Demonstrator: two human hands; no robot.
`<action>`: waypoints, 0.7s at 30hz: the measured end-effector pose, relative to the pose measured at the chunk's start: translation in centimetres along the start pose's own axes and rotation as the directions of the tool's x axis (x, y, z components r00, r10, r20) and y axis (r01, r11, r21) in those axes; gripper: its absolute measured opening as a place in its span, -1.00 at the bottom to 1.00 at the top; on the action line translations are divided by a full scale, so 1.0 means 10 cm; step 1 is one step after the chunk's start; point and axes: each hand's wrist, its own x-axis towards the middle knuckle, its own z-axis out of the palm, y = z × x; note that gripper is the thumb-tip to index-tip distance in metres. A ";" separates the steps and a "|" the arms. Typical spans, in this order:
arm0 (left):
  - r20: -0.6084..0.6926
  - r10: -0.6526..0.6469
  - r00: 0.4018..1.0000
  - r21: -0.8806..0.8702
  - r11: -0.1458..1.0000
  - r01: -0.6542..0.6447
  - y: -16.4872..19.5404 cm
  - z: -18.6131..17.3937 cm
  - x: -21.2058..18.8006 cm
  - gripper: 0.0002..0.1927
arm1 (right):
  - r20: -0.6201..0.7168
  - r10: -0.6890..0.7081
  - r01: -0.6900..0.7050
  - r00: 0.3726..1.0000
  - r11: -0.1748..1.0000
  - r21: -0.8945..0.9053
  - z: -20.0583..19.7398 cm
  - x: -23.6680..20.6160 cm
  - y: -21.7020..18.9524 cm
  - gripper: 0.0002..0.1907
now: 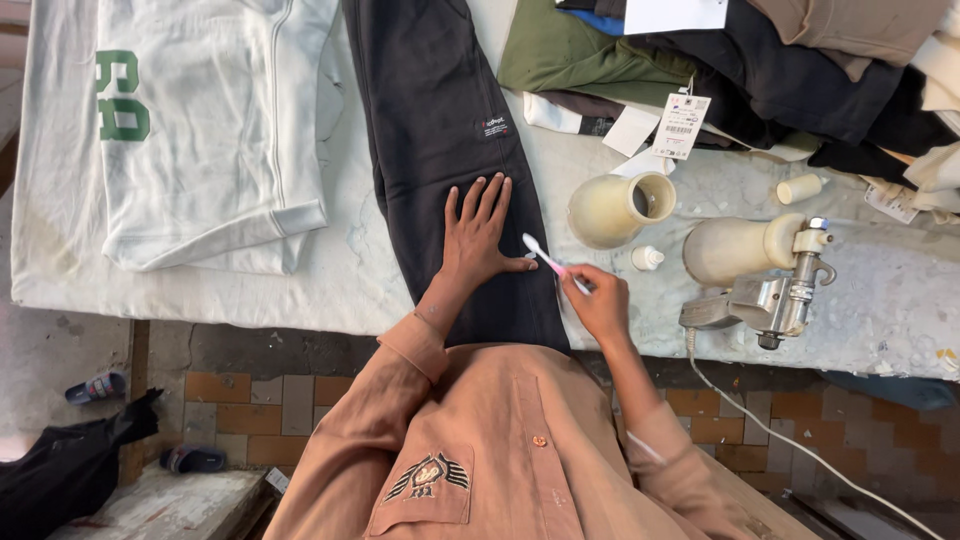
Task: The person cleans and folds several garments on a table. They use a spray bottle and a toothbrush to spot-clean a brown sweatshirt and black pants, then fold each item. A white hoodie is also unfolded, spot-cleaned, and folded.
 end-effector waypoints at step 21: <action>-0.031 0.012 0.999 0.006 1.000 -0.011 0.00 -0.12 0.02 0.52 | 0.079 0.009 -0.010 0.997 1.000 0.014 -0.04 0.13 -0.23 -0.85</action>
